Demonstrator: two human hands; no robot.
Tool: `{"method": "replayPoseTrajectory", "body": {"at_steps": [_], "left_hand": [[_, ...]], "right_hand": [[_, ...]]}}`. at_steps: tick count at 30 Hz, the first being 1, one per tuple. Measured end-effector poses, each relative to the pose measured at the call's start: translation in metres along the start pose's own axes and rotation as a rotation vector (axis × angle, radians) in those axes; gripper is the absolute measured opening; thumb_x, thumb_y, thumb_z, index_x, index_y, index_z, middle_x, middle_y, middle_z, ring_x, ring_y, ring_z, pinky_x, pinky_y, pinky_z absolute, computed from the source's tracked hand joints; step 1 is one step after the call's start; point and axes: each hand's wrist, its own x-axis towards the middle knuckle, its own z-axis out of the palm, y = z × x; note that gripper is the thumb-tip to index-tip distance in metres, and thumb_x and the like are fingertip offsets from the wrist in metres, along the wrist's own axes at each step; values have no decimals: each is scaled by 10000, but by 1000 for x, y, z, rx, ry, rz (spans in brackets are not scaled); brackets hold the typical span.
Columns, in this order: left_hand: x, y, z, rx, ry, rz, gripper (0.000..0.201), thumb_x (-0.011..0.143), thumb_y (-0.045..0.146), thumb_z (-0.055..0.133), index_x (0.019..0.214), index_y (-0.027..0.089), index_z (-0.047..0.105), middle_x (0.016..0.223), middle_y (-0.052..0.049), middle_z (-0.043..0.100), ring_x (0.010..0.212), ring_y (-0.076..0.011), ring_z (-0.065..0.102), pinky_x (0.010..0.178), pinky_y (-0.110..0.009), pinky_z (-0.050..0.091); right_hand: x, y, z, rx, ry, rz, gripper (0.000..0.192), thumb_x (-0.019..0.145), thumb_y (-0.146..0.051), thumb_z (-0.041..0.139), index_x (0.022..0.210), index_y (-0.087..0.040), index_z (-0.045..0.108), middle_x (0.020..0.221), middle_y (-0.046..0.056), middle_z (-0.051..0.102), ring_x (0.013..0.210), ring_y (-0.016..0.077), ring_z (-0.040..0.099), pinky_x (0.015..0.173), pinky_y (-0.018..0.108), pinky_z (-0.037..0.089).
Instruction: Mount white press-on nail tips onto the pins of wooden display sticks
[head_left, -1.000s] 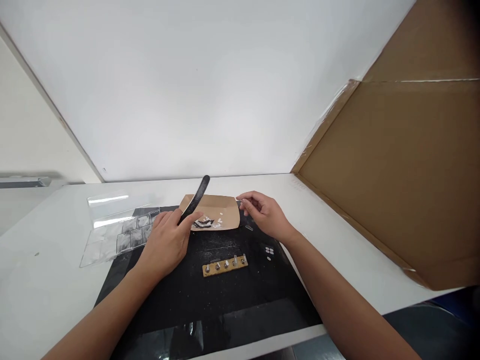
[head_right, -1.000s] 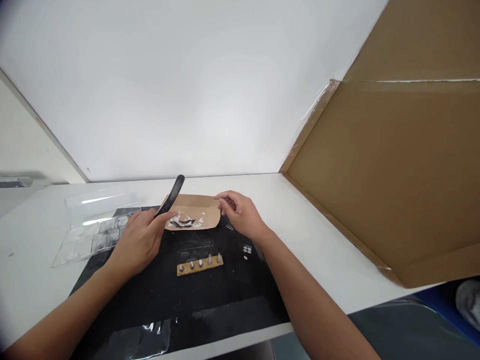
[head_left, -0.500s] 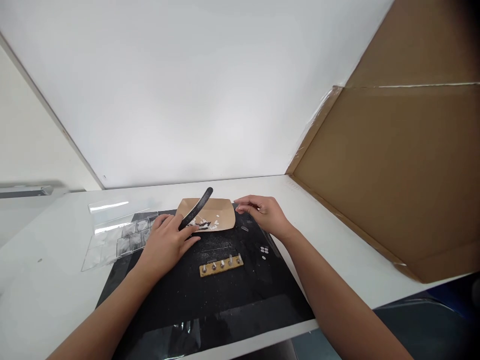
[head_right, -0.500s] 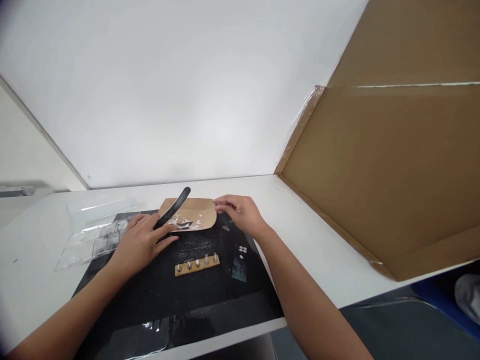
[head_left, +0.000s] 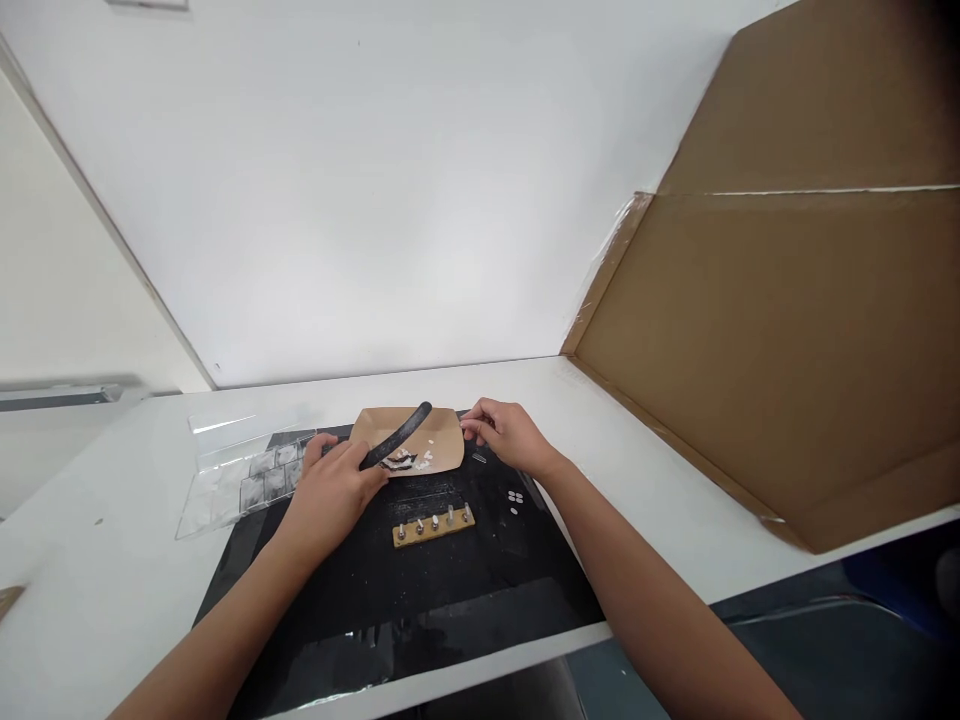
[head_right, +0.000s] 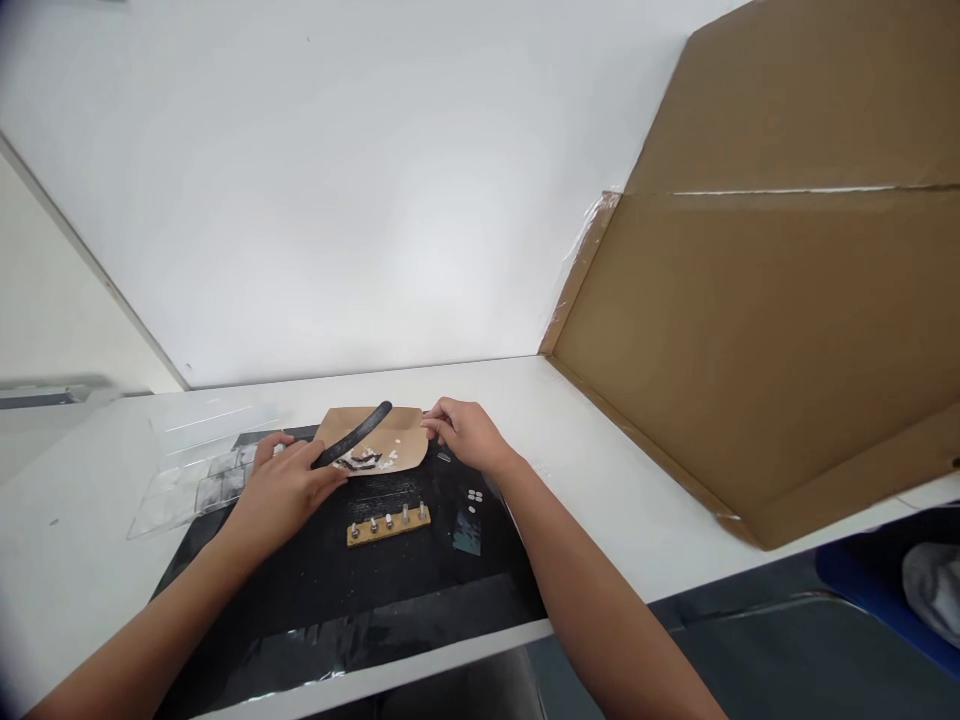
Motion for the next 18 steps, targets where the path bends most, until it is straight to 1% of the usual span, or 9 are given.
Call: {"method": "replayPoseTrajectory", "body": {"at_steps": [3,4,5,7,9,11,13,15,18], "left_hand": [[3,-1,-11,6,-34,52,123,981,354,742,937,290,838,961,-68,669,876,-257,656,971,-467,409],[6,-2,-14,6,-35,69,135,974,402,751,1009,306,839,983,-72,681,862,-257,660,963,-467,413],[10,-3,-17,2,-36,90,210,983,462,730,1119,332,825,1021,-75,696,847,-253,664,959,-466,419],[20,-6,-21,-32,-31,148,341,1048,506,610,1345,393,735,1036,-68,721,766,-230,653,863,-409,449],[29,-9,-21,-82,-34,188,395,1120,424,468,1482,442,624,969,-38,738,677,-199,624,757,-345,449],[33,-12,-19,-144,-49,186,464,1144,344,381,1577,450,512,910,-14,747,641,-184,618,684,-301,440],[30,-15,-17,-211,-52,150,502,1143,310,356,1619,442,450,906,-2,761,645,-172,640,630,-265,430],[23,-17,-18,-284,-22,73,499,1136,322,372,1616,425,464,885,5,770,635,-157,650,593,-239,419],[12,-17,-19,-421,44,-157,483,1130,388,409,1600,348,515,818,2,767,613,-147,647,593,-223,443]], "right_hand": [[-1,0,0,-30,-24,-30,132,1023,-257,624,900,-225,659,785,-7,784,632,159,682,641,277,489],[-1,0,0,-41,-27,-42,130,1022,-248,634,896,-225,655,778,-8,780,645,162,681,643,275,480],[-2,0,0,-54,-26,-54,127,1021,-241,642,896,-224,651,778,-8,777,660,165,681,650,274,474],[-3,-2,-1,-79,-18,-80,124,1027,-243,652,905,-220,645,792,-3,772,693,169,680,671,276,466],[-4,-5,-1,-102,-1,-106,133,1040,-257,649,913,-216,644,818,6,767,724,172,676,692,281,461],[-7,-11,0,-117,18,-138,152,1050,-282,646,914,-213,652,837,15,757,745,173,665,698,283,453],[-10,-18,2,-122,33,-179,167,1038,-316,676,905,-216,665,823,13,733,739,171,645,681,279,439],[-13,-27,5,-113,39,-214,206,1040,-350,683,882,-220,670,781,-1,707,694,156,617,652,272,426],[-16,-36,11,-85,84,-258,233,1058,-386,658,899,-220,696,772,1,695,677,148,603,636,272,428]]}}
